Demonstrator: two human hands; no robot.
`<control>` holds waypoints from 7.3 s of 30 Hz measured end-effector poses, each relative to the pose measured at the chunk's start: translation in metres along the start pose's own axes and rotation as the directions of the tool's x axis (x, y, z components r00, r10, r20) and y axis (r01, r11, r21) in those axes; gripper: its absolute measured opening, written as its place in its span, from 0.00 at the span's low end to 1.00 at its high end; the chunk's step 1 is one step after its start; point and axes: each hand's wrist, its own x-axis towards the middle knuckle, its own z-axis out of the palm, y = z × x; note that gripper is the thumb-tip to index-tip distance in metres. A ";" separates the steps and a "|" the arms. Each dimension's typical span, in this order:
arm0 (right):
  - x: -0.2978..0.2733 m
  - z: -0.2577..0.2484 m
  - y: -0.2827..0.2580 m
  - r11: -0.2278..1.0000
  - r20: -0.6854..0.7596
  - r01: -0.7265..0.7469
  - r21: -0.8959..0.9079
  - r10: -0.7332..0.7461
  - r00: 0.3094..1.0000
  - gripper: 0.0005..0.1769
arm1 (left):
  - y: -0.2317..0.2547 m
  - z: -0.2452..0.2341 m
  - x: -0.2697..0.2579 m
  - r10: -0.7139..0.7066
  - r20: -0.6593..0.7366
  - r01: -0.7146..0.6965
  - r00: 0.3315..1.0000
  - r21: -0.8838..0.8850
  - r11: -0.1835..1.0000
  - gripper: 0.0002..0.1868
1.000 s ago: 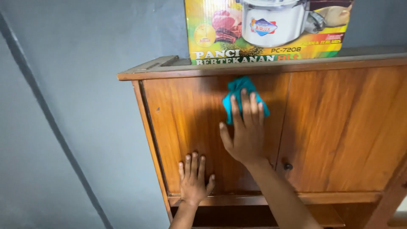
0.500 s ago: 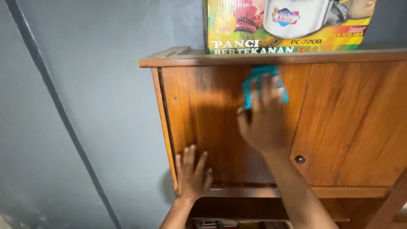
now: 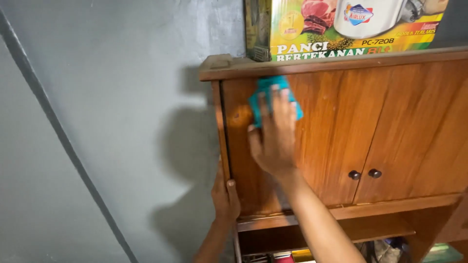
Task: Wiping the wooden and glass surfaces of a cabinet using a cloth
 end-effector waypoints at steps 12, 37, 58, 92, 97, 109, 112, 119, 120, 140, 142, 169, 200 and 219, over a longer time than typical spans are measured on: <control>0.014 0.025 -0.049 0.998 -0.047 0.013 0.062 -0.010 0.999 0.34 | 0.000 0.002 0.003 0.020 -0.021 -0.021 1.000 -0.046 0.999 0.43; -0.063 0.005 0.006 0.974 0.313 0.197 -0.114 -0.153 0.937 0.40 | -0.009 -0.001 -0.011 -0.061 0.002 0.061 0.998 -0.131 0.990 0.40; -0.066 -0.046 0.128 0.899 -0.144 -0.400 -0.179 0.378 0.915 0.44 | -0.031 0.001 -0.025 -0.061 -0.018 0.057 0.998 -0.170 0.984 0.33; -0.110 0.032 -0.018 0.968 0.143 0.248 0.037 -0.250 0.958 0.40 | 0.000 -0.008 -0.006 -0.090 0.039 0.095 0.995 -0.161 0.982 0.44; -0.158 0.016 0.025 0.943 0.450 0.209 -0.258 -0.074 0.890 0.45 | -0.002 -0.008 -0.011 -0.107 0.025 0.110 0.994 -0.137 0.984 0.45; -0.120 -0.023 0.083 0.838 -0.166 -0.544 -0.043 0.531 0.831 0.50 | -0.010 -0.003 -0.014 -0.160 -0.064 0.158 0.985 -0.044 0.987 0.47; -0.128 -0.025 0.070 0.808 -0.085 -0.589 0.011 0.588 0.805 0.53 | 0.007 -0.005 -0.007 -0.134 -0.030 0.133 0.991 -0.049 0.990 0.51; -0.107 -0.018 0.082 0.685 -0.113 -0.711 0.156 0.728 0.676 0.51 | 0.016 -0.003 -0.001 -0.029 -0.005 0.028 1.000 -0.187 0.982 0.45; -0.107 -0.013 0.065 0.687 -0.105 -0.709 0.158 0.726 0.680 0.51 | 0.015 -0.003 -0.002 -0.033 -0.012 0.031 0.999 -0.182 0.983 0.45; -0.218 0.040 -0.022 0.975 0.320 0.172 0.143 -0.210 0.924 0.25 | 0.000 -0.007 -0.007 -0.112 0.003 0.112 0.994 -0.028 0.993 0.50; -0.234 0.027 -0.014 0.969 0.316 0.188 0.159 -0.230 0.920 0.24 | 0.009 -0.005 -0.005 -0.082 0.009 0.082 0.997 -0.128 0.988 0.45; -0.279 -0.005 0.061 0.967 -0.126 -0.234 -0.100 0.221 0.967 0.14 | 0.019 -0.003 0.001 -0.043 -0.012 0.041 0.999 -0.125 0.991 0.45; -0.254 -0.077 0.171 0.878 -0.226 -0.478 0.034 0.473 0.852 0.14 | -0.006 -0.009 -0.013 -0.129 -0.033 0.133 0.991 0.154 0.979 0.48; -0.192 -0.080 0.158 0.957 -0.353 -0.279 -0.082 0.234 0.906 0.15 | -0.013 -0.008 -0.016 -0.151 -0.061 0.158 0.987 0.150 0.976 0.48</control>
